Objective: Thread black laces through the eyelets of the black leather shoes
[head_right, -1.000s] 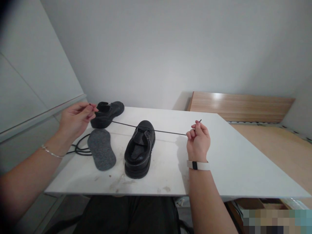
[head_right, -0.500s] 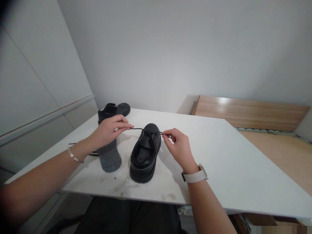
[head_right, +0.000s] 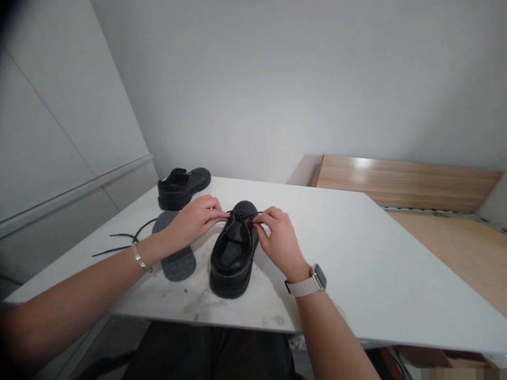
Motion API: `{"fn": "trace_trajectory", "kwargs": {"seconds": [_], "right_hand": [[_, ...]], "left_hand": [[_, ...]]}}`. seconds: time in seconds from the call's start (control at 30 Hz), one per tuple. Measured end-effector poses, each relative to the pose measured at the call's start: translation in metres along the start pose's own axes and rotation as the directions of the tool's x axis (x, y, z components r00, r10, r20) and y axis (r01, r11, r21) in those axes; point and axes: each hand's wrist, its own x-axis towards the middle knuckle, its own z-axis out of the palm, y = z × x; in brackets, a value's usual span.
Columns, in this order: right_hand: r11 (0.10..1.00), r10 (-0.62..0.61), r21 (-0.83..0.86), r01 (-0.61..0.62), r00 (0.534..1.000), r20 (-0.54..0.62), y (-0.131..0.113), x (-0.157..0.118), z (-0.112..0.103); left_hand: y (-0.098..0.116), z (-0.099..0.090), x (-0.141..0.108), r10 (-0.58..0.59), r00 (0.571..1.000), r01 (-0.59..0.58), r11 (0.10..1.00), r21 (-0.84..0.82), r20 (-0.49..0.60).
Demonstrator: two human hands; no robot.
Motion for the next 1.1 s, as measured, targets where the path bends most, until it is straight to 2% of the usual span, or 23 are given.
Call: {"fn": "trace_trajectory", "kwargs": {"seconds": [0.13,0.23,0.53,0.77,1.1], "right_hand": [[0.984,-0.074,-0.164,0.067,0.996,-0.04,0.002,-0.002,0.002],[0.986,-0.085,-0.15,0.077,0.995,-0.046,0.004,-0.003,0.003],[0.985,-0.111,-0.142,0.099,0.991,-0.075,0.001,-0.004,0.004],[0.993,-0.054,-0.105,0.05,0.998,-0.034,-0.003,-0.005,0.001],[0.998,-0.039,-0.058,0.036,0.998,-0.053,-0.001,-0.007,0.005]], "left_hand": [[0.003,-0.004,0.0,0.082,0.996,-0.077,0.992,0.105,-0.041],[0.007,-0.007,0.0,0.119,0.992,-0.112,0.984,0.137,-0.043],[0.016,-0.008,0.003,0.116,0.993,-0.1,0.948,0.301,-0.036],[0.012,-0.006,0.0,0.085,0.996,-0.087,0.951,0.296,0.021],[0.009,0.002,0.002,0.065,0.998,-0.064,0.971,0.229,0.002]]}}
